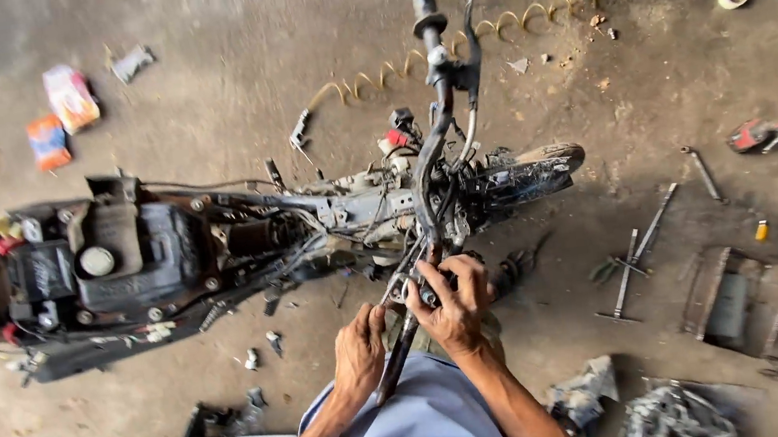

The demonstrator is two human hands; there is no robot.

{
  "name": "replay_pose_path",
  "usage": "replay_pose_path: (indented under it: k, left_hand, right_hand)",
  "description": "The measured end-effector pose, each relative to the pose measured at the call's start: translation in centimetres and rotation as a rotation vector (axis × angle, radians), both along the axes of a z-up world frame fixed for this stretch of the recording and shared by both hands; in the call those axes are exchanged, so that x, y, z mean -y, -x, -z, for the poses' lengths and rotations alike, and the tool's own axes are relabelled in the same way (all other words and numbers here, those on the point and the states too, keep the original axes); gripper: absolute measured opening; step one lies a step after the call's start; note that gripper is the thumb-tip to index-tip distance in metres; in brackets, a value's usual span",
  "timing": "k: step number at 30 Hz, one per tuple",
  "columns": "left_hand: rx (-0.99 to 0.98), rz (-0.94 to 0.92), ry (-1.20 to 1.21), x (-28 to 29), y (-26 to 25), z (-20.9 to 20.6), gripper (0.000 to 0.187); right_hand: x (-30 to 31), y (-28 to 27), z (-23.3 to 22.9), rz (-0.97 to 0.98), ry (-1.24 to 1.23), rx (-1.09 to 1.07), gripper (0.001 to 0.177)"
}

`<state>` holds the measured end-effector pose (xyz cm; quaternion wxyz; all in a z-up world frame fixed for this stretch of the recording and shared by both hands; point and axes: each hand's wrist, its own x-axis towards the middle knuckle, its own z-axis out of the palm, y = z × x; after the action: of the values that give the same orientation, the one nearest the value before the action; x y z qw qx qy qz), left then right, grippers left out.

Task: Assembling and organizing wiring and components around the handlebars of a motorcycle

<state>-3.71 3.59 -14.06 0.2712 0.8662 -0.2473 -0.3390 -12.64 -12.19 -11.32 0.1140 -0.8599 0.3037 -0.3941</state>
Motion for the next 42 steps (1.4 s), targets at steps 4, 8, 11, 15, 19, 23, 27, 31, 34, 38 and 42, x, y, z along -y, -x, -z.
replay_pose_path:
  k: [4,8,11,15,19,23,27,31,34,38,42]
  left_hand:
    - [-0.115,-0.118,-0.041,-0.7,0.1,-3.0,0.049]
    - [-0.438,-0.379,-0.124,1.6,-0.1,-11.4,0.037]
    - [-0.384,-0.118,-0.229,2.1,0.2,-15.4,0.052]
    - [-0.574,-0.097,-0.148,4.2,0.1,-18.2,0.037]
    - [-0.823,-0.122,-0.134,7.9,-1.6,-21.0,0.028]
    - [-0.885,0.147,-0.204,6.7,-3.5,-20.5,0.067]
    - [-0.727,0.692,0.209,5.3,-5.1,-18.7,0.032]
    - [0.359,1.222,0.476,5.1,-5.7,-17.2,0.027]
    - [0.472,1.060,0.690,8.6,-5.6,-15.9,0.013]
    - [0.519,0.811,0.682,17.0,-7.7,-9.2,0.012]
    - [-0.039,0.331,0.274,18.6,-9.2,-0.1,0.028]
  right_hand:
    - [-0.6,-0.7,1.6,-0.013,-0.065,0.098,0.026]
    - [-1.2,-0.9,3.4,-0.017,-0.074,0.124,0.031]
    - [-1.4,-1.0,4.0,0.002,-0.091,0.120,0.033]
    - [-1.4,-0.5,4.1,0.005,-0.106,0.074,0.035]
    - [-0.7,-0.5,2.6,-0.029,-0.144,0.091,0.032]
    - [0.0,-0.3,1.5,-0.049,-0.118,0.110,0.025]
    - [-0.3,-0.1,2.8,-0.012,-0.097,0.072,0.022]
    - [-0.1,-0.1,1.7,-0.008,-0.096,0.061,0.021]
    - [0.1,0.2,2.0,-0.085,-0.184,0.174,0.026]
    - [-0.6,1.4,5.1,-0.058,-0.162,0.175,0.056]
    - [-0.2,1.2,4.6,-0.046,-0.155,0.200,0.062]
